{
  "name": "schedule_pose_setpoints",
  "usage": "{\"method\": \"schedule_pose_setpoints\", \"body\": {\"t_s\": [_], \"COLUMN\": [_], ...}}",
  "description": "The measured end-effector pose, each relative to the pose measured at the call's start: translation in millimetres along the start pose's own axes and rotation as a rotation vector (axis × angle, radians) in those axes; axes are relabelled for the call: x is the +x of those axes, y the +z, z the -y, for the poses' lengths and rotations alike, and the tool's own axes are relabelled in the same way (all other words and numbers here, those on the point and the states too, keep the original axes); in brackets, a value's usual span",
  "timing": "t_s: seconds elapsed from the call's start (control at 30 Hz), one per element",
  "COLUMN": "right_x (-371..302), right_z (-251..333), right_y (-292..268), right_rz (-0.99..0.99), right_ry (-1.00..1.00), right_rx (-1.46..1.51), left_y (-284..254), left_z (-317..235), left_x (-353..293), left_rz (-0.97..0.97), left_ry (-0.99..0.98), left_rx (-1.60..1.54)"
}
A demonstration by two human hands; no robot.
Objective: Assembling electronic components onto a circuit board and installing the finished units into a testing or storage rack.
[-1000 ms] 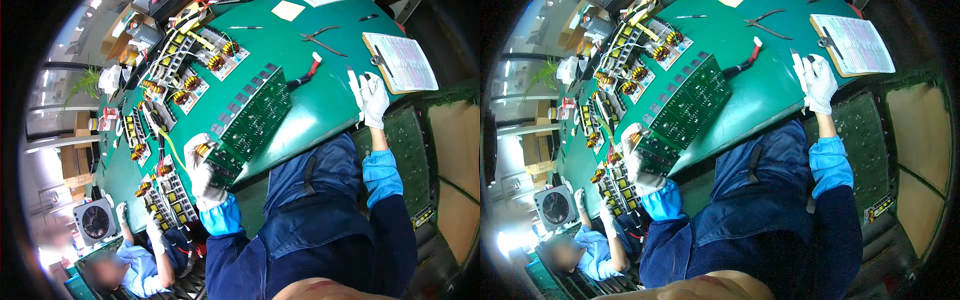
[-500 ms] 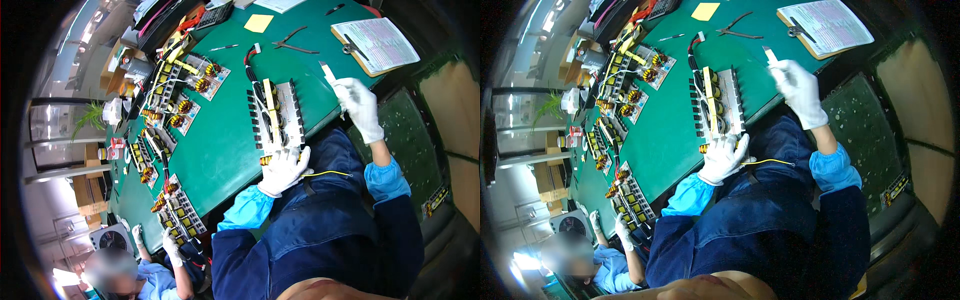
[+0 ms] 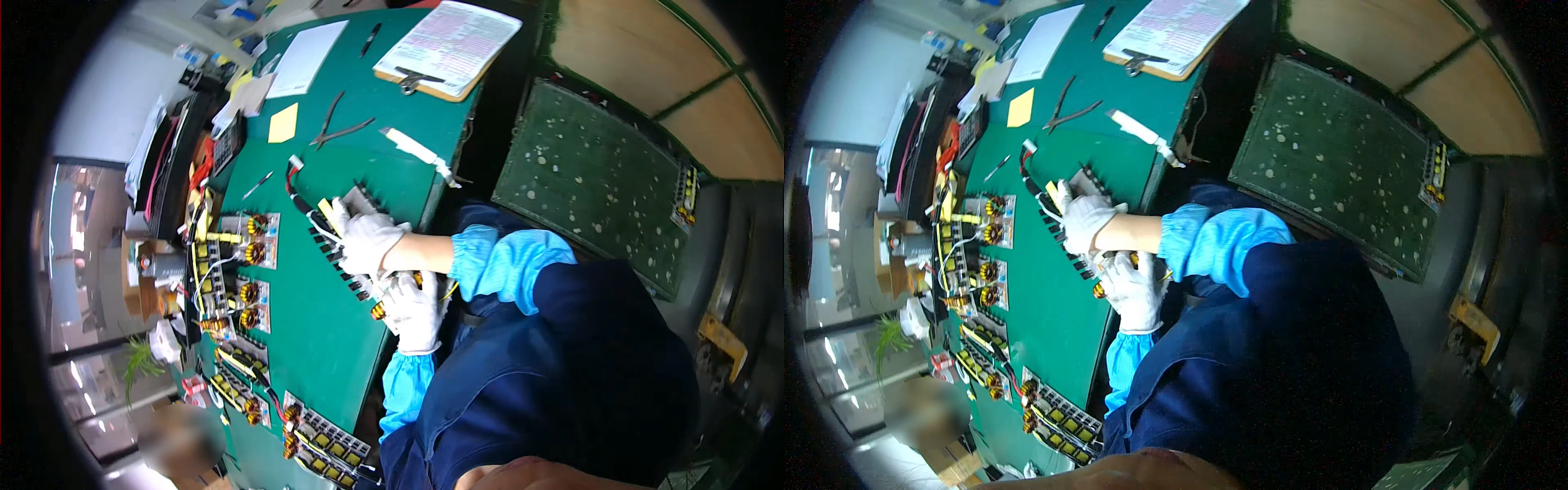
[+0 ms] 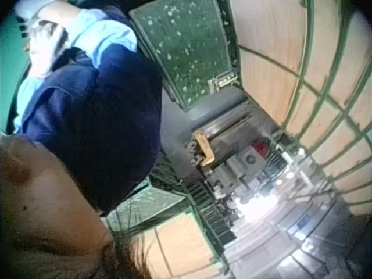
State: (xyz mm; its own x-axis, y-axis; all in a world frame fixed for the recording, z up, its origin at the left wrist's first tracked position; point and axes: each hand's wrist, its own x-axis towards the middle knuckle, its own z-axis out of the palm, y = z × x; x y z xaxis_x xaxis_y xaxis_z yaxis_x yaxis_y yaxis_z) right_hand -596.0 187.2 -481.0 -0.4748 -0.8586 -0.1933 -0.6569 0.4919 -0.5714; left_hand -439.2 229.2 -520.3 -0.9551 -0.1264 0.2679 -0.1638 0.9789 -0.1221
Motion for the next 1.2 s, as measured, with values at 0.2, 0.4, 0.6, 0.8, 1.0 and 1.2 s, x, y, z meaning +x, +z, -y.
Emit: {"method": "schedule_pose_setpoints", "body": {"t_s": [0.2, 0.4, 0.6, 0.8, 1.0, 1.2], "right_x": [5.4, -22.9, -102.1, -154.3, -202.5, -217.0], "right_z": [21.1, -2.8, -33.7, -150.3, -354.9, -497.8], "right_y": [19.7, 0.0, -65.3, -99.8, -67.7, -19.7], "right_rz": [-0.162, -0.253, -0.384, -0.814, -0.810, -0.465], "right_ry": [-0.004, -0.238, -0.163, 0.113, 0.567, 1.158], "right_rx": [-0.206, 0.233, 0.518, 0.632, 0.661, 0.239], "left_y": [16.1, 6.6, -14.6, -51.5, -20.9, 9.7], "left_z": [0.9, -18.9, -32.4, -100.8, -92.8, -14.6], "left_x": [-8.9, 2.0, 1.9, 84.3, 128.1, 197.5], "left_rz": [-0.012, -0.131, -0.099, -0.079, -0.135, 0.055], "left_ry": [-0.045, -0.033, 0.522, 0.966, 1.070, 0.628], "left_rx": [0.112, 0.088, 0.819, -0.103, -0.241, -0.379]}}
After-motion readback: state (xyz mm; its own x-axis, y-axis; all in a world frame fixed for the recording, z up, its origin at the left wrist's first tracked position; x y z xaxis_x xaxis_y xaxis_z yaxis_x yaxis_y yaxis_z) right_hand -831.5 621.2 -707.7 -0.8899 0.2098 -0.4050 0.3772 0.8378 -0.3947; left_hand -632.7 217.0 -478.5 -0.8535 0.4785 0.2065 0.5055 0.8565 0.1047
